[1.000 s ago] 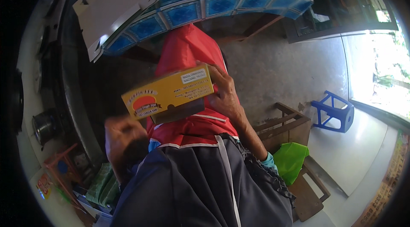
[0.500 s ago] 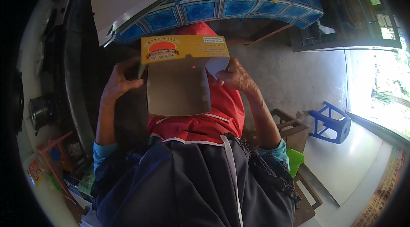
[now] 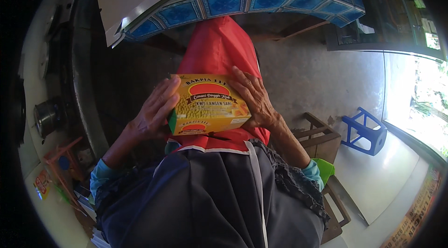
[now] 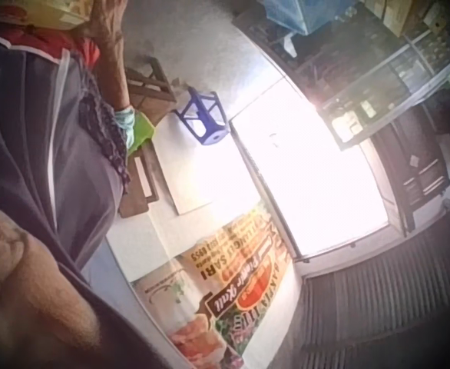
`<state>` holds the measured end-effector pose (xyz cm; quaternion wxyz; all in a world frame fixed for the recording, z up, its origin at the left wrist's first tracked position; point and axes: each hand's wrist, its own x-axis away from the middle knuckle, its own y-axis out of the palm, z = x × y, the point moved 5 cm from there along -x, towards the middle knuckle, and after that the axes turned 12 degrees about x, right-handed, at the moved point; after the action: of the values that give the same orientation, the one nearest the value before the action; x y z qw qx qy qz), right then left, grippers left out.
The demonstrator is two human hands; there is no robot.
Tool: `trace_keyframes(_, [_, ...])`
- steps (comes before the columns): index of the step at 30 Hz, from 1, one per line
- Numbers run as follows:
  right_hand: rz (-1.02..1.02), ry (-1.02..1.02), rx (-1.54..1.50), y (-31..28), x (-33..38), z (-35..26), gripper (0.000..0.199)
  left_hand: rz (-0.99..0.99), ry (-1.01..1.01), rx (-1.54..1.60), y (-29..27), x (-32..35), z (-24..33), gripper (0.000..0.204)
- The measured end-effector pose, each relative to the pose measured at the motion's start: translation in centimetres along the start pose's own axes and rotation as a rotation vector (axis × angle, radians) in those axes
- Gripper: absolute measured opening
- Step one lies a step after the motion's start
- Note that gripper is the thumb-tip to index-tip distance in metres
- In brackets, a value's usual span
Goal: The person folds flat cardboard sheets into boxes for pastries, one by one.
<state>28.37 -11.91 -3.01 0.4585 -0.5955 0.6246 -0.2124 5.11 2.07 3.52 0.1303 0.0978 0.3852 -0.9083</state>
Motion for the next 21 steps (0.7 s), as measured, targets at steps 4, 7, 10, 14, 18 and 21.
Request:
trace_keyframes(4, [0.211,0.116,-0.465,-1.6,-0.8,-1.2,0.094,0.146,-0.181,0.365,-1.1,-1.2,-0.9,0.097])
trace_keyframes(7, [0.365,0.259,-0.653,-1.8,-0.6,-1.6,0.082,0.179,-0.321,0.565,-0.2,-1.7,-1.5,0.092])
trace_keyframes(10, [0.268,0.332,-0.573,-2.1,-0.3,-0.6,0.073,0.175,-0.387,0.625,1.5,-1.4,-2.7,0.083])
trace_keyframes(14, [0.318,0.496,-0.755,0.6,0.4,-0.2,0.057,0.307,-0.449,0.761,3.8,-0.8,-4.7,0.078])
trace_keyframes(18, [0.357,0.578,-0.828,1.7,-0.1,-0.6,0.045,0.508,-0.428,0.71,4.3,-1.3,-5.2,0.06])
trace_keyframes(21, [0.384,0.692,-0.798,2.2,-0.2,-0.6,0.033,0.582,-0.572,0.785,4.9,-1.7,-4.3,0.049])
